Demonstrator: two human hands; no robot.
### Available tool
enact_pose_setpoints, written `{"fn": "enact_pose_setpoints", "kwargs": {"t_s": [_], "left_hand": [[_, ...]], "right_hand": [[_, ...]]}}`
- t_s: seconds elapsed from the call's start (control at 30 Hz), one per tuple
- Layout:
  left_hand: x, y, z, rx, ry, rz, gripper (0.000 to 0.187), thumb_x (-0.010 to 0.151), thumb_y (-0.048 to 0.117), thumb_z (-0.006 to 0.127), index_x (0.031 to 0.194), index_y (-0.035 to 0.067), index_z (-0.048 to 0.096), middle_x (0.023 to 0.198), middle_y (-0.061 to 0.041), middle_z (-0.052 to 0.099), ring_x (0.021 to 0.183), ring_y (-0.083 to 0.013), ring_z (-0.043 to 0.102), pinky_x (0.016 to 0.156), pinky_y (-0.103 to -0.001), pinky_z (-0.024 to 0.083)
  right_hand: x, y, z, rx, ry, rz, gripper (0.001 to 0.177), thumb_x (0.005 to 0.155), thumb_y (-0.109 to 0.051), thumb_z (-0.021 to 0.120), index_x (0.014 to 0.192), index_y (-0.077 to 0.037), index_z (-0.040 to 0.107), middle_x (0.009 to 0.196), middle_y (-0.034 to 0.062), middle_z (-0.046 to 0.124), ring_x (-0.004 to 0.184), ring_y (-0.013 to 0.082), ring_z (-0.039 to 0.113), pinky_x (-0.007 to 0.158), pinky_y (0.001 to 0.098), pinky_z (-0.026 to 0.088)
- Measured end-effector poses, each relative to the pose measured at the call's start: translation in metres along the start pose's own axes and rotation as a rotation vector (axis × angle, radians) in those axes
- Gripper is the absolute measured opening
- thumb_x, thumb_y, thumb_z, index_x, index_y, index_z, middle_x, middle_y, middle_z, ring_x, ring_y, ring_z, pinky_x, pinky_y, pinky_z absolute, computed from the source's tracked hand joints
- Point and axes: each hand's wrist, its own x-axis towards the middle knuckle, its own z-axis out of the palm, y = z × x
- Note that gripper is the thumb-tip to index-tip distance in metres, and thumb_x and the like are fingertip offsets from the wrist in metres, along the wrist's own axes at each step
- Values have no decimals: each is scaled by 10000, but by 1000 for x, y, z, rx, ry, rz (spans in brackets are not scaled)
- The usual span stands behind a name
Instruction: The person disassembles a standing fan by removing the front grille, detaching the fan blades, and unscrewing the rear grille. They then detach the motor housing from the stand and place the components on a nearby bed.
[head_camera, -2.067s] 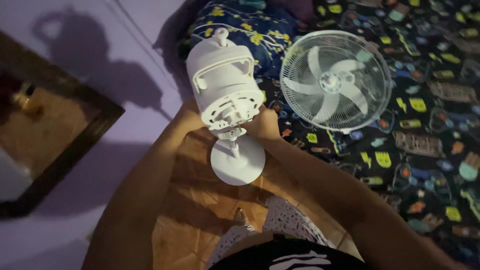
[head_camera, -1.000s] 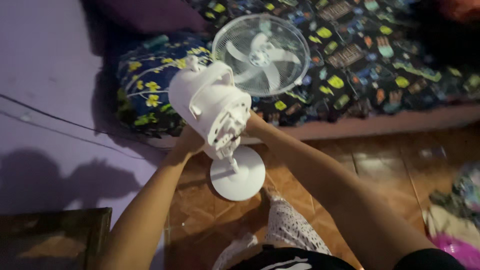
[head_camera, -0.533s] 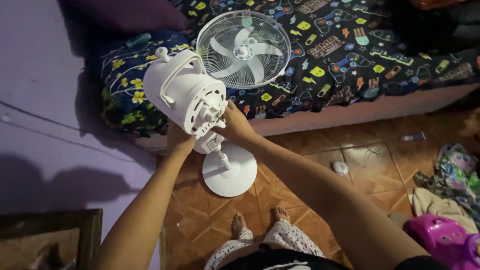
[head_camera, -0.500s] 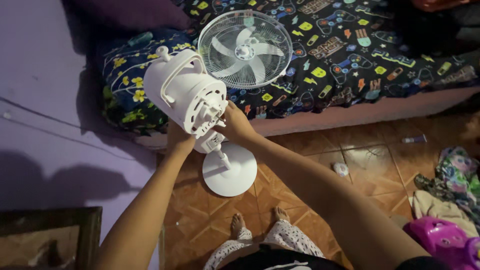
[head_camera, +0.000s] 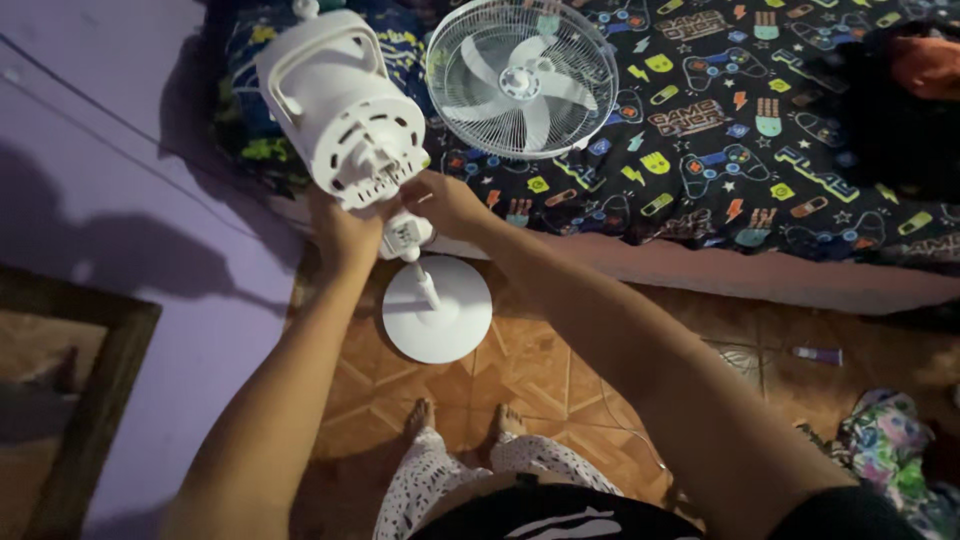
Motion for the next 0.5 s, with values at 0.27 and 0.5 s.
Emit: {"fn": "enact_pose_setpoints", "kwargs": {"t_s": [0.27, 0.5], "left_hand": [[-7, -2, -8, 71, -160, -192, 418, 813, 192, 909, 1136, 43, 689, 1029, -170, 721, 956, -385, 689, 864, -470, 533], [21, 17, -24, -252, -218, -1, 445, 863, 84, 860, 1259, 31, 663, 1180, -160, 733, 1098, -328, 723, 939, -399, 562]], "right_hand": [[-1, 37, -7, 428, -51, 212, 346, 899, 59, 574, 1224, -17, 662, 1108, 73, 749, 945, 163, 668, 768, 307, 559], [-8, -19, -15, 489, 126, 8, 287, 912, -9, 690, 1194, 37, 661, 1083, 127, 755, 966, 177, 691, 847, 303, 552]]}}
